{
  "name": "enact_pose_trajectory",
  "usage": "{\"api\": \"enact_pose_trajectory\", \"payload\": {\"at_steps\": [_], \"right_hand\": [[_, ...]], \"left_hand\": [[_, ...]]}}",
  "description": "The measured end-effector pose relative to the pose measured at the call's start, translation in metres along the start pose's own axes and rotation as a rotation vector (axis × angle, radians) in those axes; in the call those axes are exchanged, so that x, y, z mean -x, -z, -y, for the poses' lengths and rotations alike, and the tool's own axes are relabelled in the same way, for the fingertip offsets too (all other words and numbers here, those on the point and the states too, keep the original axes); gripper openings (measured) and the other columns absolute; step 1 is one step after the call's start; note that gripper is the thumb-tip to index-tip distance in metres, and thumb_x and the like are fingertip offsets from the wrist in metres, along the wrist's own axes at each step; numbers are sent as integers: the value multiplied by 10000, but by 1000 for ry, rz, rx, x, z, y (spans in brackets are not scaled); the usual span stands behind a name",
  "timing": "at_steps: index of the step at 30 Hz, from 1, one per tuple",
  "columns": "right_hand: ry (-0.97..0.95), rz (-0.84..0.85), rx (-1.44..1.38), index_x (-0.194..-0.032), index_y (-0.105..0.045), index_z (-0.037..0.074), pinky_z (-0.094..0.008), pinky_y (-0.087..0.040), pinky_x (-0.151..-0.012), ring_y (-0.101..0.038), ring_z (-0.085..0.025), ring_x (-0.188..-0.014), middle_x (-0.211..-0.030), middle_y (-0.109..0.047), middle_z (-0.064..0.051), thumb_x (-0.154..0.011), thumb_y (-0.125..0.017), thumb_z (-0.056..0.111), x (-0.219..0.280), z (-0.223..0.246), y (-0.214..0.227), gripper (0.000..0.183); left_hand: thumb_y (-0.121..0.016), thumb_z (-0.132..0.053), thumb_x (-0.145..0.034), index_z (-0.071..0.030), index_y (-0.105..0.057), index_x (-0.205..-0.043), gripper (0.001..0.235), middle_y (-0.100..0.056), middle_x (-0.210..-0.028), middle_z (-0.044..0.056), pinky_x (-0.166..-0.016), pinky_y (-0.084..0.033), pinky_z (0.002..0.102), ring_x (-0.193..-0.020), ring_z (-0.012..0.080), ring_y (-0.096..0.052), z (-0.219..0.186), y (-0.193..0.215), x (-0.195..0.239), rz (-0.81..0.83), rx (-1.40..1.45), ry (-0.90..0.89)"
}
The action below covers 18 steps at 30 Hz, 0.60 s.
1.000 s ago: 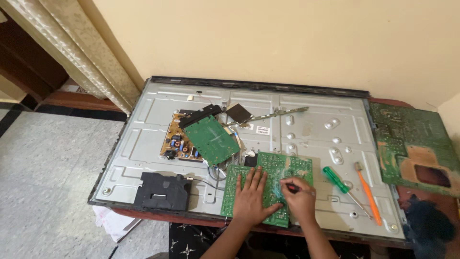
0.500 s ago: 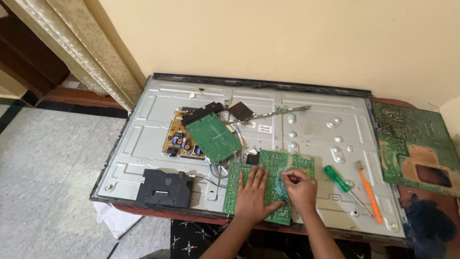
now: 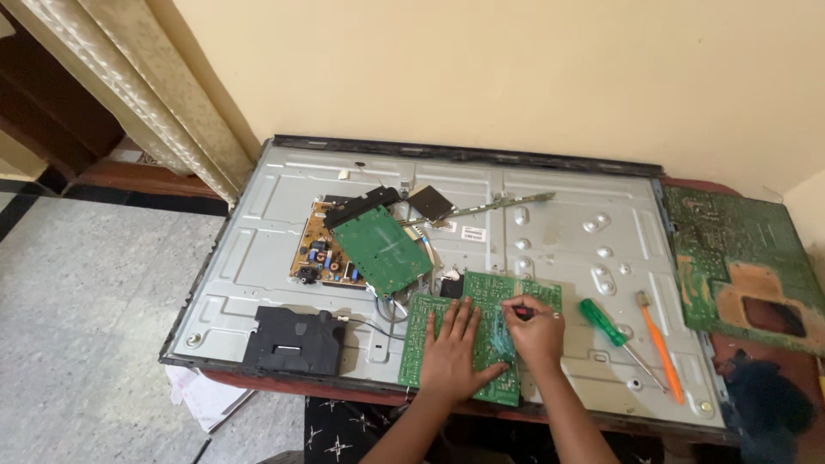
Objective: The person uses a toothbrush to scrub the surface of a green circuit board placed on a disassembled appliance chassis. The person repeatedly scrubs different areas of the board with the toothbrush while other electronic components and tools lie nearby.
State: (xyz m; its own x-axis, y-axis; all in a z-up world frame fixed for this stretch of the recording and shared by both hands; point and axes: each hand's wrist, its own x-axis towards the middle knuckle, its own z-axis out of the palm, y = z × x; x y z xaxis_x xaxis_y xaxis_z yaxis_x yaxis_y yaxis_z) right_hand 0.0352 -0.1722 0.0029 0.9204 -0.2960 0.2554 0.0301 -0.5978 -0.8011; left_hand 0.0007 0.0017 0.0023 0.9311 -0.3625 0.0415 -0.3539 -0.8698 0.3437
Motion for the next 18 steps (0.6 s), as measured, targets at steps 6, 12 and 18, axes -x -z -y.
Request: {"api": "enact_pose_trajectory", "payload": {"at_steps": [6, 12, 18], "right_hand": [[-70, -10, -56, -872, -809, 72, -265, -569, -674, -730, -128, -700, -785, -791, -66, -827, -808, 125, 36, -8, 10, 70], [-63, 8, -117, -902, -808, 75, -256, -569, -685, -741, -114, -728, -839, -803, -52, -842, -777, 93, 1, -6, 1, 70], [-35, -13, -15, -890, -821, 80, -261, -568, -674, -743, -131, -710, -822, -797, -65, -827, -786, 94, 16, 3, 4, 73]], "left_hand": [[-543, -811, -817, -71, -261, -1604, 1117, -179, -1698, 135, -1230, -16, 582, -1574, 290, -98, 0, -2, 0, -32, 1, -17], [-527, -821, -811, -70, -264, -1603, 1123, -178, -1695, 124, -1235, -13, 576, -1571, 286, -91, 1, -3, -2, -12, 8, -15], [-541, -816, -809, -70, -246, -1601, 1127, -166, -1699, 124, -1235, -3, 575, -1574, 279, -80, 0, 1, 1, 5, 13, -5]]}}
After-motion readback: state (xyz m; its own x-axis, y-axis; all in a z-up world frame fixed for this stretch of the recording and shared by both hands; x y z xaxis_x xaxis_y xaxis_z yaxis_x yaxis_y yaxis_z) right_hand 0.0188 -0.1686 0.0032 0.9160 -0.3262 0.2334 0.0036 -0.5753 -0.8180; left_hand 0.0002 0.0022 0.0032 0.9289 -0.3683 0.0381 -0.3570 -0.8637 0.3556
